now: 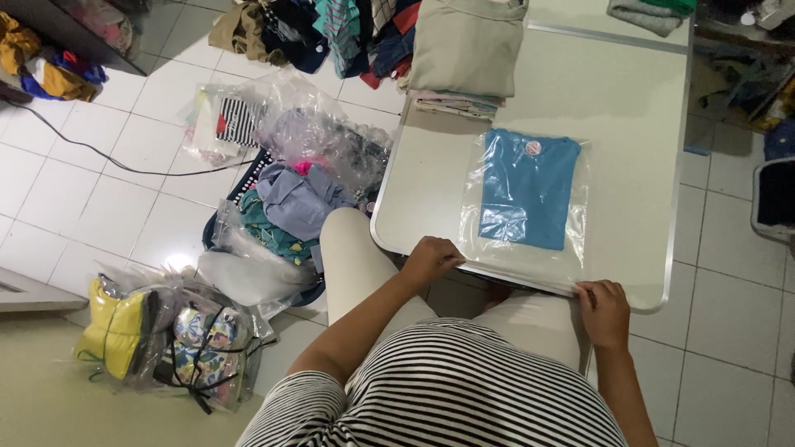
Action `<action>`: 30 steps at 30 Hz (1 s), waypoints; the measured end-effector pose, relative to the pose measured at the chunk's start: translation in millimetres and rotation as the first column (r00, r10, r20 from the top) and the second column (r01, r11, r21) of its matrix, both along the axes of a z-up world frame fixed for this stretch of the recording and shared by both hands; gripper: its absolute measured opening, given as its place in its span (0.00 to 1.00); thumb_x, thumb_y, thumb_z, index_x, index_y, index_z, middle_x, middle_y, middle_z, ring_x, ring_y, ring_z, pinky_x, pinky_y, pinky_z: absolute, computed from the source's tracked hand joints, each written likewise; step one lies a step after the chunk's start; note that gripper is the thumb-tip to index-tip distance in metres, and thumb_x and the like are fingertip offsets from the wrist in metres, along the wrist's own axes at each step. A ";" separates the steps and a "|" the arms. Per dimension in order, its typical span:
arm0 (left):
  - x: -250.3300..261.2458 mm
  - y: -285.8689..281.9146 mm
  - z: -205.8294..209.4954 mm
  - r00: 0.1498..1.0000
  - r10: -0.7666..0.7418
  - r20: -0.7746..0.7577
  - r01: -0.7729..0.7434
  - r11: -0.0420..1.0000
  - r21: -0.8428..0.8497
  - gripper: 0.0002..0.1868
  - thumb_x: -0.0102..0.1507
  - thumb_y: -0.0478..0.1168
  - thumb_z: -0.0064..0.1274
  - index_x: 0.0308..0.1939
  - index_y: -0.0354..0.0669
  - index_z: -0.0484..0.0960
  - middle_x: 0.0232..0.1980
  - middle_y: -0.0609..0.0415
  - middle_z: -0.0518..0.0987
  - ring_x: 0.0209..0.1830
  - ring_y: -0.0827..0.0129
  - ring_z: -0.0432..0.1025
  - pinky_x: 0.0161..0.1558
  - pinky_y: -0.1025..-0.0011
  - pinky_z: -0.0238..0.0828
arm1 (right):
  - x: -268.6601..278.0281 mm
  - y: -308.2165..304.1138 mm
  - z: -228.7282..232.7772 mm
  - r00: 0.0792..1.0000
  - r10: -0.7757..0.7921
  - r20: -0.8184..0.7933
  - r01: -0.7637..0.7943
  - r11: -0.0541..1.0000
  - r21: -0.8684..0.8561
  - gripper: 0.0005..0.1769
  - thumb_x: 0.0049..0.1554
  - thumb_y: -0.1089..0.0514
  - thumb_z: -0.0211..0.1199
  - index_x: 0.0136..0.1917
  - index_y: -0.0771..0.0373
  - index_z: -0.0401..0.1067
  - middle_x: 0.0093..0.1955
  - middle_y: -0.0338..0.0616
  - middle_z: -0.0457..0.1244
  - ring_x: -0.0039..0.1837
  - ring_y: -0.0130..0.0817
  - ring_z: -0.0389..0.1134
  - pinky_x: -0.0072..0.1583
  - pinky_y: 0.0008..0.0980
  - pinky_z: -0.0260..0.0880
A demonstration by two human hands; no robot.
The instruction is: Folding shirts and placing them into clear plastic bags for packaging.
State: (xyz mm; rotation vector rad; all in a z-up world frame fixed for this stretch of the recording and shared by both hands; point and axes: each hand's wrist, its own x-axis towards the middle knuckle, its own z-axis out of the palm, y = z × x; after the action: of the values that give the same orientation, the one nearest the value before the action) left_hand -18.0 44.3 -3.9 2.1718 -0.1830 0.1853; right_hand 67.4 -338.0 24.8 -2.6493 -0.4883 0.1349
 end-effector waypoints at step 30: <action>114.9 -2.0 -65.8 0.707 0.028 -0.707 -0.514 0.706 -0.486 0.11 0.52 0.38 0.64 0.28 0.32 0.82 0.21 0.42 0.75 0.13 0.63 0.71 0.15 0.67 0.66 | 39.5 133.7 48.0 0.701 0.013 -0.713 0.491 0.716 0.497 0.42 0.58 0.63 0.67 0.79 0.68 0.50 0.61 0.57 0.57 0.63 0.49 0.59 0.56 0.47 0.63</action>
State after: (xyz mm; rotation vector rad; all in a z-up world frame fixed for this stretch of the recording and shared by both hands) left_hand 96.9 42.3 -69.7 1.4005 0.5814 -0.3201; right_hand 106.9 -204.3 72.8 -1.7374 0.1063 0.6831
